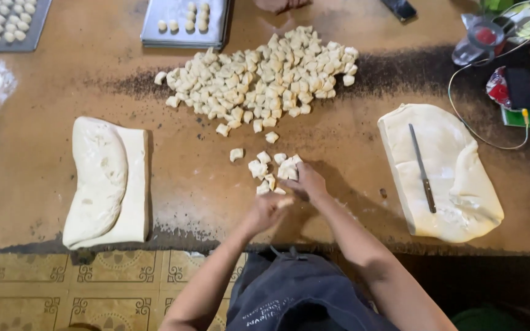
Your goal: The person cuts a large sheet of dough into strips using a knife and then tears the strips into small pieces by hand. The pieces are accumulated in a pile on the table while another person arranges dough balls on trays in the background.
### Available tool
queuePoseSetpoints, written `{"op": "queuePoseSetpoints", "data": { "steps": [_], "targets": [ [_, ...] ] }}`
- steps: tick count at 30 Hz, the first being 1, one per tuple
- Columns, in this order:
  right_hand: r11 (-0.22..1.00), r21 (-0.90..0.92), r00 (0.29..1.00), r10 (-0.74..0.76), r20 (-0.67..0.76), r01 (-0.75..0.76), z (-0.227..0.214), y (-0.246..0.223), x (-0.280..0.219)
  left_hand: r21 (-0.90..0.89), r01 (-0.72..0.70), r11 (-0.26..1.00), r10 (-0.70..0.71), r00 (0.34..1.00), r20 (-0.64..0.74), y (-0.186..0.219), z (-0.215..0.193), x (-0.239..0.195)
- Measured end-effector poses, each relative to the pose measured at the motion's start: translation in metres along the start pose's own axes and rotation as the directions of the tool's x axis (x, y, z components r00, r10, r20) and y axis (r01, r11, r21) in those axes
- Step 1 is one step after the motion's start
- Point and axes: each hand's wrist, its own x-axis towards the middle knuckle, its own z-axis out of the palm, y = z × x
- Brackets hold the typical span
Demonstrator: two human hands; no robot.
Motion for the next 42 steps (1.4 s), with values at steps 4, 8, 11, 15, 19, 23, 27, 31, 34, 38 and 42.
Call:
{"op": "queuePoseSetpoints", "data": {
  "steps": [4,8,11,15,19,23,27,31,34,38,42],
  "targets": [
    [0.985,-0.024,0.985,-0.173,-0.024,0.172,-0.009,-0.057,-0.043,0.077,0.231,0.97,-0.23,0.973,-0.018,-0.036,-0.033,0.003],
    [0.829,0.072,0.821,-0.53,-0.213,0.554,0.015,-0.069,-0.039,0.189,0.238,0.953,-0.254,0.965,0.068,-0.032,-0.043,0.013],
    [0.854,0.099,0.817,-0.447,-0.365,0.511,0.031,-0.064,-0.021,0.118,0.249,0.961,-0.241,0.967,-0.079,-0.074,-0.027,0.022],
    [0.99,-0.092,0.976,-0.121,-0.179,0.106,0.027,-0.026,0.0,0.26,0.167,0.951,-0.183,0.982,0.039,-0.096,0.006,0.009],
    [0.967,-0.209,0.988,0.138,-0.068,-0.149,0.024,-0.005,-0.003,0.135,-0.013,0.991,-0.001,0.995,0.104,-0.048,-0.009,-0.001],
    [0.974,-0.088,0.978,-0.211,0.001,0.21,0.013,-0.048,-0.038,0.13,0.191,0.973,-0.195,0.981,0.017,-0.036,-0.04,0.007],
    [0.8,0.067,0.778,-0.556,-0.292,0.597,-0.008,-0.073,-0.039,0.29,0.271,0.918,-0.28,0.96,-0.011,-0.037,-0.045,0.034],
    [0.842,0.122,0.805,-0.445,-0.393,0.525,0.014,-0.042,-0.021,0.184,0.363,0.913,-0.317,0.918,-0.237,-0.113,0.01,0.026],
    [0.892,-0.012,0.785,-0.405,-0.469,0.453,0.025,0.0,-0.004,0.396,0.367,0.842,-0.326,0.93,-0.168,-0.09,0.029,0.019],
    [0.987,-0.102,0.982,-0.141,-0.129,0.128,0.003,0.021,0.002,0.199,0.143,0.97,-0.141,0.99,-0.02,0.007,0.017,0.02],
    [0.932,0.03,0.932,-0.36,-0.037,0.361,-0.036,-0.02,-0.038,0.213,0.239,0.947,-0.191,0.956,-0.223,-0.066,0.007,0.017]
  ]
}}
